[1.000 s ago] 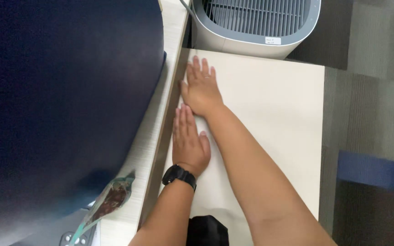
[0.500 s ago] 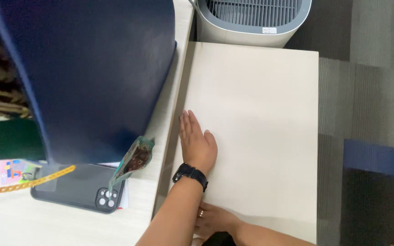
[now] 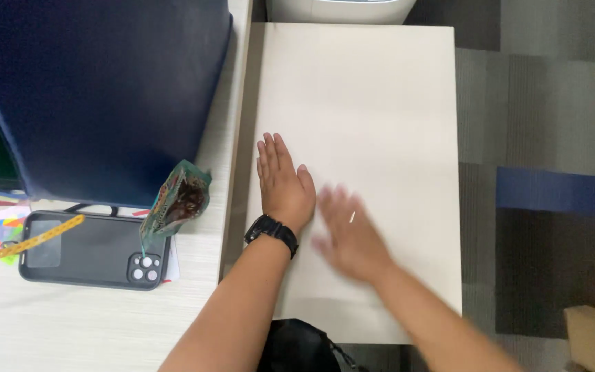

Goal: Cleaning a desk surface and office items using a tissue.

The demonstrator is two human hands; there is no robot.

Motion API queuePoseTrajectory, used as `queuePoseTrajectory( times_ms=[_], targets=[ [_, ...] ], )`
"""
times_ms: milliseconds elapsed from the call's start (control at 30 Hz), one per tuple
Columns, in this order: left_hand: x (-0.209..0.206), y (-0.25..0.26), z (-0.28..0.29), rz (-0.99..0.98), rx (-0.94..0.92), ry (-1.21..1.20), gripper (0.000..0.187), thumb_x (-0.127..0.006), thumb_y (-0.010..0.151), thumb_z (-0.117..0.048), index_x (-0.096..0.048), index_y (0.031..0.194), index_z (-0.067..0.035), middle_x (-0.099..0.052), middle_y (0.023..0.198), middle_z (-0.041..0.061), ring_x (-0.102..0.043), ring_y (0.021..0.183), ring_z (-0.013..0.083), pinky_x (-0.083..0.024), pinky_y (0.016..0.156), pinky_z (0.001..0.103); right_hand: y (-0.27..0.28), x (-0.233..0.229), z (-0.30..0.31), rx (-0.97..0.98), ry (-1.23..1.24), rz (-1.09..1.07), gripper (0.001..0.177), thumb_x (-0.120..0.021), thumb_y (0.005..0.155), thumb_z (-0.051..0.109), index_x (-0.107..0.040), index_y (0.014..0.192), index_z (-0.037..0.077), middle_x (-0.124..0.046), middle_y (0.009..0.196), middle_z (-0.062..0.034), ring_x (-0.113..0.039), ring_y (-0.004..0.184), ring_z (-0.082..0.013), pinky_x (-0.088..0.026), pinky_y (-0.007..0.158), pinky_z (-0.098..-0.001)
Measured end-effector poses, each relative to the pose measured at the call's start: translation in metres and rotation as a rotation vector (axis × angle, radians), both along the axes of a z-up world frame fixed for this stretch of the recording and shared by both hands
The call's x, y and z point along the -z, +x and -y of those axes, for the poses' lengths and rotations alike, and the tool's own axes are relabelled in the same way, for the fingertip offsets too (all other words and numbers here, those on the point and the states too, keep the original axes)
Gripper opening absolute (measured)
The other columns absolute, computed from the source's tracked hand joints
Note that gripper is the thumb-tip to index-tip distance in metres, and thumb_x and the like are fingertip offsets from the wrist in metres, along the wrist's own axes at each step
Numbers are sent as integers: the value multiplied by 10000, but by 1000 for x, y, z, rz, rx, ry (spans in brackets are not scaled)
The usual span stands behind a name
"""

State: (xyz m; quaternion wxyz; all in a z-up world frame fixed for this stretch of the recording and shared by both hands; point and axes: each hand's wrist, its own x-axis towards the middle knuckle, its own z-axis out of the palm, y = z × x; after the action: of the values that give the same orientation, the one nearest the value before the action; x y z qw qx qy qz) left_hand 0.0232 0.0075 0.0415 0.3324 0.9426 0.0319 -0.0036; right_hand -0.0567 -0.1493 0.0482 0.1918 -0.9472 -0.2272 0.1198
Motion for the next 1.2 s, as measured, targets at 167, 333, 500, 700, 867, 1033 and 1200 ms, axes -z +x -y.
queuePoseTrajectory(
  times_ms=[167, 333, 500, 700, 867, 1033, 1200],
  targets=[
    [-4, -22, 12, -58, 97, 26, 762, -493, 965, -186, -136, 1579, 91, -116, 1674, 274, -69, 1565, 397, -75, 1261, 484, -117, -1, 44, -238, -77, -142, 764, -564, 950, 412, -277, 1568, 67, -267, 1646, -125, -234, 1508, -312, -156, 1202, -515],
    [-2, -65, 31, -61, 235, 61, 756, -500, 964, -191, -158, 1580, 81, -130, 1675, 272, -87, 1568, 395, -85, 1268, 481, -44, 1, 94, 126, -303, -35, 651, -365, 1028, 458, -255, 1588, 143, -221, 1664, -67, -164, 1536, -237, -74, 1230, -469],
    [-14, -118, 37, -77, 376, 68, 775, -516, 949, -200, -155, 1561, 109, -123, 1667, 278, -78, 1565, 404, -82, 1261, 495, -84, 18, 36, 481, -154, 87, 667, -454, 1024, 343, -293, 1575, 3, -208, 1667, -192, -158, 1543, -366, -106, 1232, -496],
    [-50, -165, 26, -122, 510, 52, 790, -514, 941, -197, -131, 1563, 104, -90, 1669, 285, -58, 1565, 398, -77, 1251, 489, -246, 11, 40, 422, -13, 138, 514, -545, 938, 120, -527, 1451, 113, -472, 1556, -101, -388, 1461, -295, -304, 1202, -477],
    [-98, -197, -5, -49, 543, 12, 809, -525, 924, -185, -130, 1563, 118, -101, 1662, 301, -63, 1563, 405, -85, 1256, 491, -249, 12, 68, 599, -71, 190, 588, -530, 857, -24, -587, 1413, 155, -505, 1549, -60, -436, 1457, -274, -353, 1201, -418],
    [-141, -222, -57, 41, 529, -25, 784, -545, 923, -170, -183, 1548, 134, -150, 1649, 331, -119, 1557, 440, -128, 1258, 508, -237, 22, 85, 856, -53, 192, 560, -524, 911, -61, -659, 1374, 223, -560, 1527, 14, -497, 1466, -227, -421, 1162, -342],
    [-181, -227, -151, 278, 525, -108, 732, -583, 904, -93, -308, 1564, 61, -277, 1645, 300, -238, 1548, 460, -211, 1268, 531, -196, -63, 15, 1215, 195, 90, 453, -487, 1040, -12, -675, 1412, 164, -660, 1421, -182, -648, 1294, -289, -497, 1121, -363]
  ],
)
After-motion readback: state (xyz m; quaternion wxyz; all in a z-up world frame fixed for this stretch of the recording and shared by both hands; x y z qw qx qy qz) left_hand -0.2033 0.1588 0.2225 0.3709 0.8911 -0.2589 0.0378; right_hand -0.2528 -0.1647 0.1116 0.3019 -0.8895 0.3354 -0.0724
